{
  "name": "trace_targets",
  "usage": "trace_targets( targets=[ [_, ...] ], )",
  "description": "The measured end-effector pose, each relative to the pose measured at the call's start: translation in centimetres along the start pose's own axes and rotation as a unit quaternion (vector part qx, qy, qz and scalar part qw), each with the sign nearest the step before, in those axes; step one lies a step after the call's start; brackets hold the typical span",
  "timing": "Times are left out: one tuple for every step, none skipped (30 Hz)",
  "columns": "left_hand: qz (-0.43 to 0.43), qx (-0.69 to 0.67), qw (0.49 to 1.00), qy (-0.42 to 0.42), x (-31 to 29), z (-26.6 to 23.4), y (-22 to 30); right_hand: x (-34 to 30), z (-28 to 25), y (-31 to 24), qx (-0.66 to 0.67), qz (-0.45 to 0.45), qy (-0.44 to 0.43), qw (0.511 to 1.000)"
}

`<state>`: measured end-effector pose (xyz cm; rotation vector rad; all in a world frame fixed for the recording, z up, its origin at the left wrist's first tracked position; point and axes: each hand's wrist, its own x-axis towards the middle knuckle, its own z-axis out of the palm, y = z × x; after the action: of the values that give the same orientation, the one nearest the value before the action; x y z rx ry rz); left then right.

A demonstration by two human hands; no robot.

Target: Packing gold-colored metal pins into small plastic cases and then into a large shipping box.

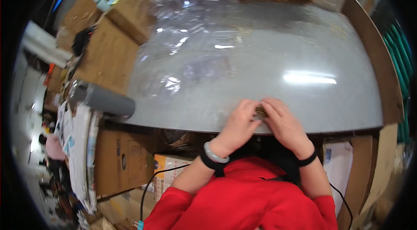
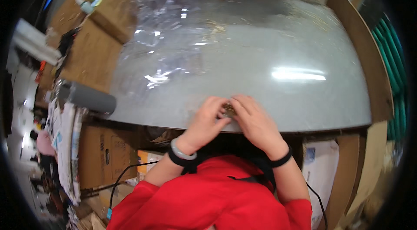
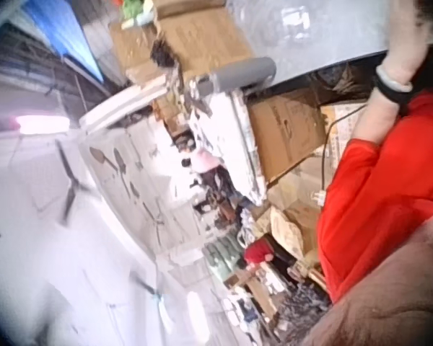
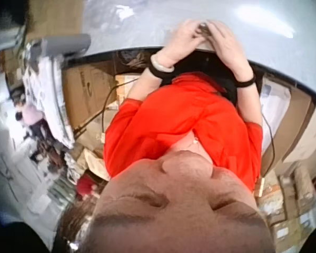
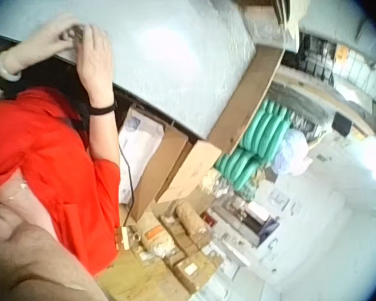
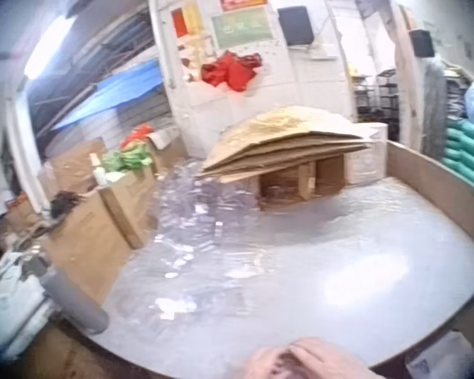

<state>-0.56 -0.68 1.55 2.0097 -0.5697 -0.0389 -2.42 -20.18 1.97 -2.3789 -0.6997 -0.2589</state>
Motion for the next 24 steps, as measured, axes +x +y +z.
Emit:
trace_targets(
  targets=[
    [0.012,0.001,1.000,0.007,-0.2,-0.3,0.3,0.0,0.0,-0.2,-0.004,0.005,0.002,1.000],
    [0.013,-0.009,1.000,0.011,-0.3,-0.5,0.4,0.0,0.0,-0.2,-0.022,-0.004,0.017,1.000],
    [0.012,-0.022,1.000,0.016,-0.6,-1.1,0.2,-0.2,0.0,-0.1,-0.040,-0.012,0.031,0.999],
    [-0.003,-0.006,0.998,0.056,-1.0,-2.0,-0.3,-0.4,-0.1,-0.1,-0.052,-0.015,0.037,0.998],
    [-0.029,0.057,0.992,0.106,-1.7,-3.7,-1.0,-0.3,0.0,-0.2,-0.053,-0.018,0.035,0.998],
    [-0.047,0.112,0.982,0.146,-2.0,-6.0,-1.6,-0.6,-0.3,-0.1,-0.063,-0.012,0.038,0.997],
    [-0.069,0.168,0.965,0.187,-2.8,-8.4,-2.3,-0.7,-0.3,-0.1,-0.069,-0.006,0.038,0.997],
    [-0.071,0.236,0.937,0.247,-3.4,-10.8,-3.3,-0.8,-0.1,0.0,-0.069,0.000,0.039,0.997],
    [-0.074,0.303,0.900,0.304,-4.2,-13.5,-4.1,-0.6,0.1,0.0,-0.057,0.005,0.044,0.997],
    [-0.120,0.303,0.889,0.321,-4.9,-15.7,-5.1,-0.6,0.3,-0.2,-0.048,0.013,0.050,0.998],
    [-0.168,0.303,0.875,0.337,-5.6,-17.7,-5.9,-0.7,0.4,-0.4,-0.037,0.022,0.054,0.998],
    [-0.229,0.282,0.871,0.331,-6.1,-19.3,-7.4,-0.7,0.3,-0.6,-0.034,0.017,0.052,0.998],
    [-0.286,0.261,0.864,0.321,-5.6,-20.1,-7.3,-0.6,0.0,-0.8,-0.031,0.013,0.053,0.998],
    [-0.336,0.181,0.867,0.321,-5.1,-20.1,-6.9,-0.5,-0.2,-0.9,-0.028,0.009,0.055,0.998],
    [-0.342,0.147,0.871,0.320,-4.8,-20.0,-7.3,-0.5,-0.3,-0.6,-0.046,-0.003,0.044,0.998],
    [-0.349,0.113,0.874,0.318,-4.3,-19.8,-7.7,-0.5,-0.2,-0.2,-0.065,-0.016,0.034,0.997],
    [-0.355,0.078,0.876,0.317,-4.1,-19.7,-7.9,-0.5,-0.1,0.2,-0.084,-0.029,0.023,0.996],
    [-0.352,0.052,0.881,0.313,-4.2,-19.7,-8.1,-0.6,0.1,0.4,-0.077,-0.016,0.027,0.997],
    [-0.349,0.026,0.885,0.309,-4.5,-19.8,-8.2,-0.6,0.2,0.6,-0.069,-0.005,0.031,0.997],
    [-0.345,-0.003,0.888,0.303,-4.5,-19.5,-8.0,-0.6,0.3,0.7,-0.064,0.008,0.034,0.997],
    [-0.332,-0.039,0.894,0.297,-4.5,-19.0,-7.9,-0.7,0.4,0.8,-0.071,0.015,0.043,0.996],
    [-0.318,-0.075,0.899,0.292,-4.5,-18.4,-7.5,-0.7,0.5,0.8,-0.078,0.022,0.051,0.995],
    [-0.304,-0.110,0.902,0.286,-4.5,-17.7,-7.2,-0.8,0.5,0.7,-0.085,0.029,0.060,0.994],
    [-0.283,-0.093,0.909,0.292,-4.7,-17.2,-7.1,-0.7,0.4,0.4,-0.074,0.036,0.065,0.994]
  ],
)
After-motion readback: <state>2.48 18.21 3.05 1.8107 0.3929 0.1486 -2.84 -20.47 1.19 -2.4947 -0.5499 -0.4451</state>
